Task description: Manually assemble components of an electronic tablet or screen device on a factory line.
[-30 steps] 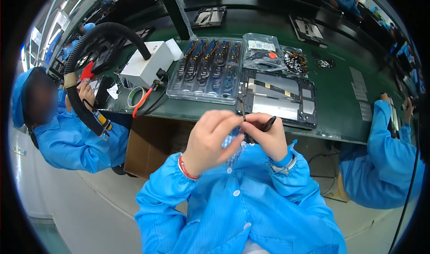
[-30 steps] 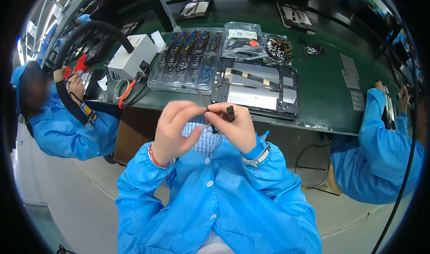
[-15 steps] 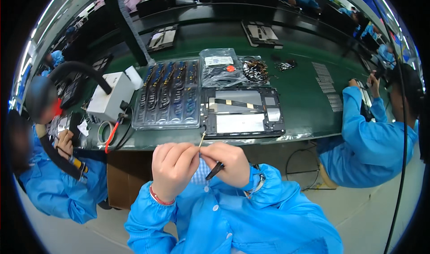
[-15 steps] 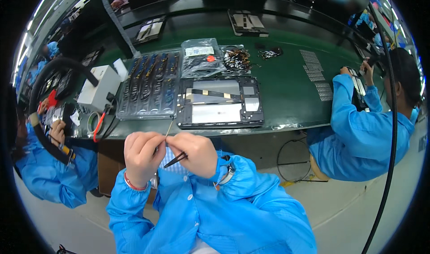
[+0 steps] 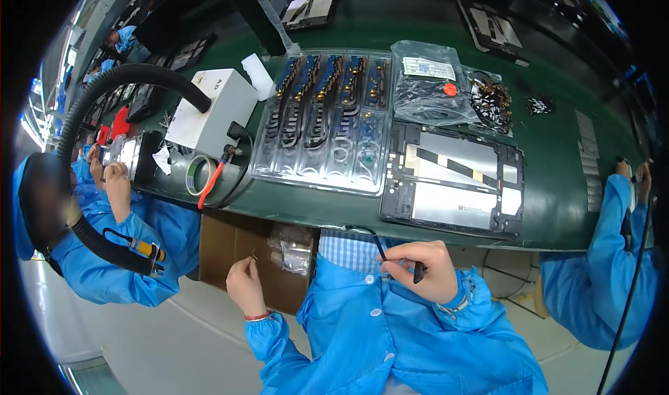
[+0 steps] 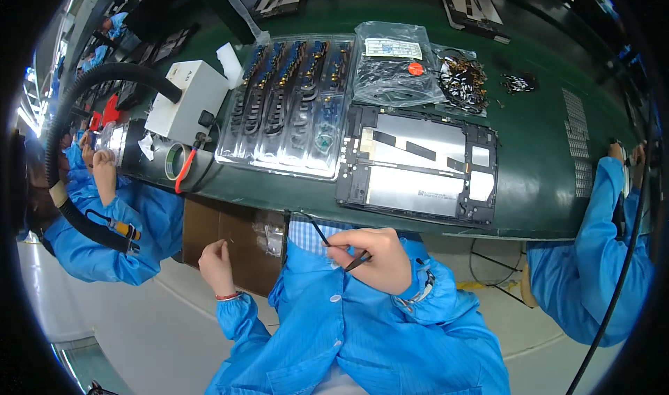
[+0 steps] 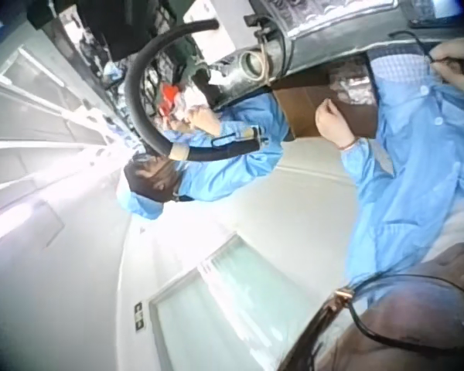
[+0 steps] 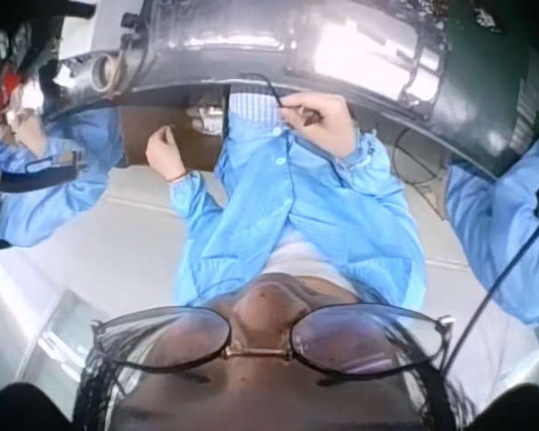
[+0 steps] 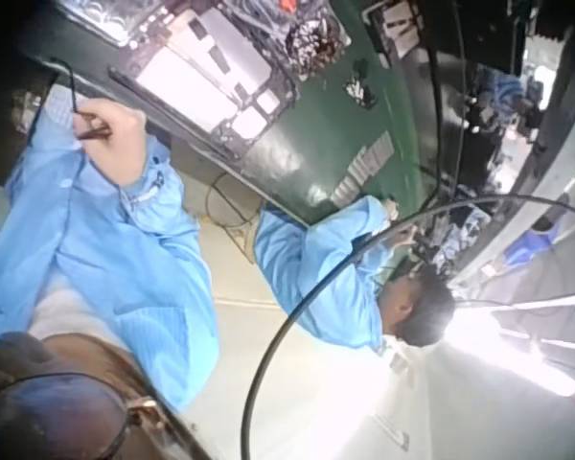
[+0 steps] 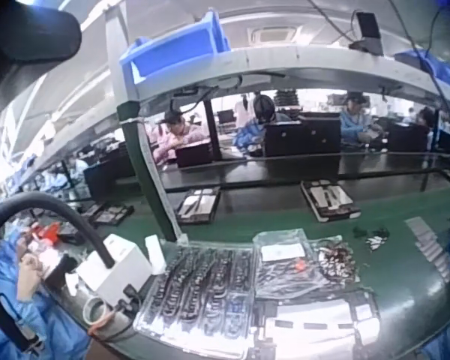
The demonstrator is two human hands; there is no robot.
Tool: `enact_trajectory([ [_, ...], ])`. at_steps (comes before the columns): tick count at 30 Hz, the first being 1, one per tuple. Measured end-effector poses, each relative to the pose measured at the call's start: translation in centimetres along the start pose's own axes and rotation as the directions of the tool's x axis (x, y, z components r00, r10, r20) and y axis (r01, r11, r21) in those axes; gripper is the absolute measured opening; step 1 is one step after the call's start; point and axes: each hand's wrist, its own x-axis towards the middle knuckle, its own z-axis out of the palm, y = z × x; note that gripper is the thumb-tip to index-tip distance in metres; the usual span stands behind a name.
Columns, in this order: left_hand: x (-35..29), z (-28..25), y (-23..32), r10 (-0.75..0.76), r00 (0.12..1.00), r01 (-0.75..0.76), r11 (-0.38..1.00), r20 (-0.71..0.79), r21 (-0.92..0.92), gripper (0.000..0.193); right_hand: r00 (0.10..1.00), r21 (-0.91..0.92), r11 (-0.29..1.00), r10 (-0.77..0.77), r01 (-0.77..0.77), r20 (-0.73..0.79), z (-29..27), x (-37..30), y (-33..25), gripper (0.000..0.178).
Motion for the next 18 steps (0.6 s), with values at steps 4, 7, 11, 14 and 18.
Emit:
enact_trajectory([
  [4, 0.6, -2.9, 5.4, -0.033, 0.997, 0.053, 0.946, 0.07, -0.321, 0.008, 0.995, 0.078, 0.994, 0.076, -0.082, 0.067, -0.2, 1.2, -0.5, 0.013],
  [7, 1.2, -4.9, 12.6, 0.268, 0.953, -0.284, 0.614, -0.144, -0.737, 0.017, 0.994, 0.155, 0.986, 0.055, -0.068, 0.09, 0.0, 1.5, -0.5, 0.011],
  [11, 2.8, -3.6, 18.2, 0.378, 0.926, -0.193, 0.51, 0.017, -0.838, 0.025, 0.996, 0.209, 0.975, 0.059, -0.073, 0.073, -0.1, 1.2, 0.5, 0.011],
  [14, 3.3, -3.1, 19.3, 0.523, 0.852, -0.31, 0.458, -0.029, -0.833, 0.026, 0.993, 0.234, 0.965, 0.11, -0.118, 0.046, -0.5, 0.5, 0.7, 0.012],
  [18, 3.3, -2.8, 20.3, 0.63, 0.766, -0.434, 0.363, -0.126, -0.825, 0.024, 0.993, 0.26, 0.96, 0.116, -0.108, -0.017, -1.2, 0.0, 0.2, 0.021],
])
